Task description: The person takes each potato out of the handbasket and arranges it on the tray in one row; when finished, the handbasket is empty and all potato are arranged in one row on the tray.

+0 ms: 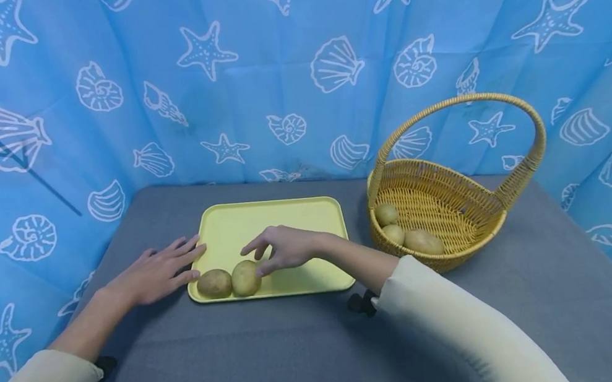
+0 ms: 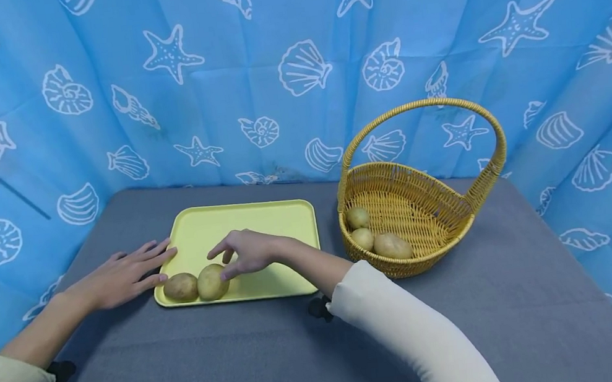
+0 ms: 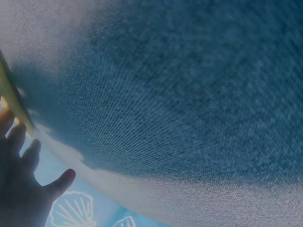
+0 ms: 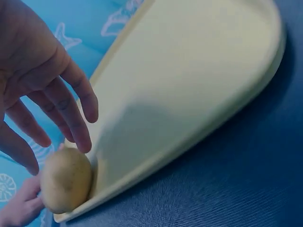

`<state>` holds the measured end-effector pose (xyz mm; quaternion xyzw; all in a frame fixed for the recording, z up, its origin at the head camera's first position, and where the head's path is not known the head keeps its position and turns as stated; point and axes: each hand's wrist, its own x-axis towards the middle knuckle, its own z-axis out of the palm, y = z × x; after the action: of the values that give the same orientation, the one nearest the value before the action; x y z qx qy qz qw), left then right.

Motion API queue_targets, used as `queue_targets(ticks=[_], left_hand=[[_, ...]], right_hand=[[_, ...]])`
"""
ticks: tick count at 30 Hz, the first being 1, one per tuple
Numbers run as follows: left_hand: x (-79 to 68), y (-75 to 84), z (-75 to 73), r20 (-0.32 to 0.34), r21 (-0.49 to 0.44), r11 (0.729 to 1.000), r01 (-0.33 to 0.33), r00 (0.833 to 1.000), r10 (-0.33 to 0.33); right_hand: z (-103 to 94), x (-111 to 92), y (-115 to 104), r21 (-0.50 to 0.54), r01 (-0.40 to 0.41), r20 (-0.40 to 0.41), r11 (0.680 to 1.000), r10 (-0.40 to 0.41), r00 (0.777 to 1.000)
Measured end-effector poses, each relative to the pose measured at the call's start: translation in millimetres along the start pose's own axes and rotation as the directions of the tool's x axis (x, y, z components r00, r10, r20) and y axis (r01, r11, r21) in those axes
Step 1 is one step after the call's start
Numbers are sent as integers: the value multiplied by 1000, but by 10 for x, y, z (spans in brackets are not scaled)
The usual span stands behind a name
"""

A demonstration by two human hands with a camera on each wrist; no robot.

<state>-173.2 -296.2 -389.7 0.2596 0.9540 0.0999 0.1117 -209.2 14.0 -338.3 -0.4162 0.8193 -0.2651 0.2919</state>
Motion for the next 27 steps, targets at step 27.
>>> queue_targets(ticks=[27], left_hand=[[5, 26, -3, 4, 37, 999, 11, 1000, -11]], right_hand=[[-829, -2083, 708, 133, -147, -154, 980, 167, 974]])
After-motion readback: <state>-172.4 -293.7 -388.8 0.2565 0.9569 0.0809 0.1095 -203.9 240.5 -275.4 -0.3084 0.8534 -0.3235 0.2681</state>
